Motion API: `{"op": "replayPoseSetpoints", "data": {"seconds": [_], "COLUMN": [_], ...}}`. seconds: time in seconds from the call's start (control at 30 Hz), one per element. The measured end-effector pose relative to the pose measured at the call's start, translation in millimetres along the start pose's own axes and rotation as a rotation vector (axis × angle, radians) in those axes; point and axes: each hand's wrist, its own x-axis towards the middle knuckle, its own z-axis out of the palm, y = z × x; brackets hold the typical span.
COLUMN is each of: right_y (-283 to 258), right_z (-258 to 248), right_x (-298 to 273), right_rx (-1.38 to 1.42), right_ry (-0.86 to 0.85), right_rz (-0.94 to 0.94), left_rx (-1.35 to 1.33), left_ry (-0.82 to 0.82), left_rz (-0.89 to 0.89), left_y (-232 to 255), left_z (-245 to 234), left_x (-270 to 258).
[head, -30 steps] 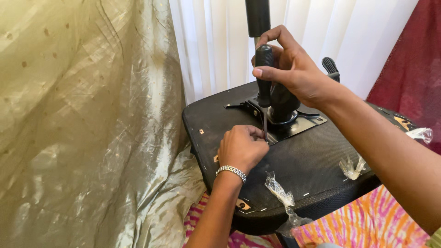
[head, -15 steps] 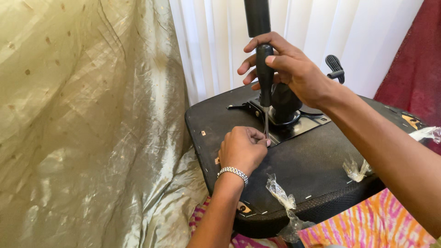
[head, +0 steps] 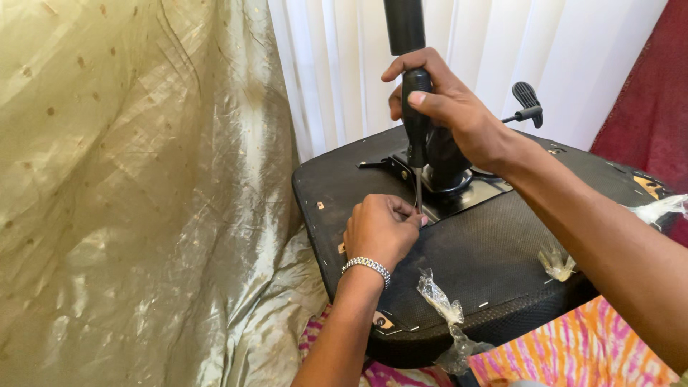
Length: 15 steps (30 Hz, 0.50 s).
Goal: The person uses a screwdriver to tighten screws on the underside of an office chair seat, securing the central gas-lift mechanism to the seat plate. The person then lifts the chair and places it upright on the floor.
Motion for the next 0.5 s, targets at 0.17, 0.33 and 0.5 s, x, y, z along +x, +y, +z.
{"op": "replayPoseSetpoints", "data": {"seconds": [0.17, 0.33, 0.5], "right_y": [0, 12, 17], "right_z": [-10, 3, 15], "right_x": [1, 4, 0], "right_rx": [0.180, -0.151, -0.347], "right_ry": [-0.055, 0.130, 0.246], "right_rz": [0.024, -0.057, -0.068], "left_rx": [-0.016, -0.012, -0.005], "left_ry": [0.000, 0.000, 0.004], "left_rz": [0.006, 0.012, 0.026], "left_y": [-2, -3, -2], "left_z": [2, 1, 2], "left_x": [2, 2, 2]}}
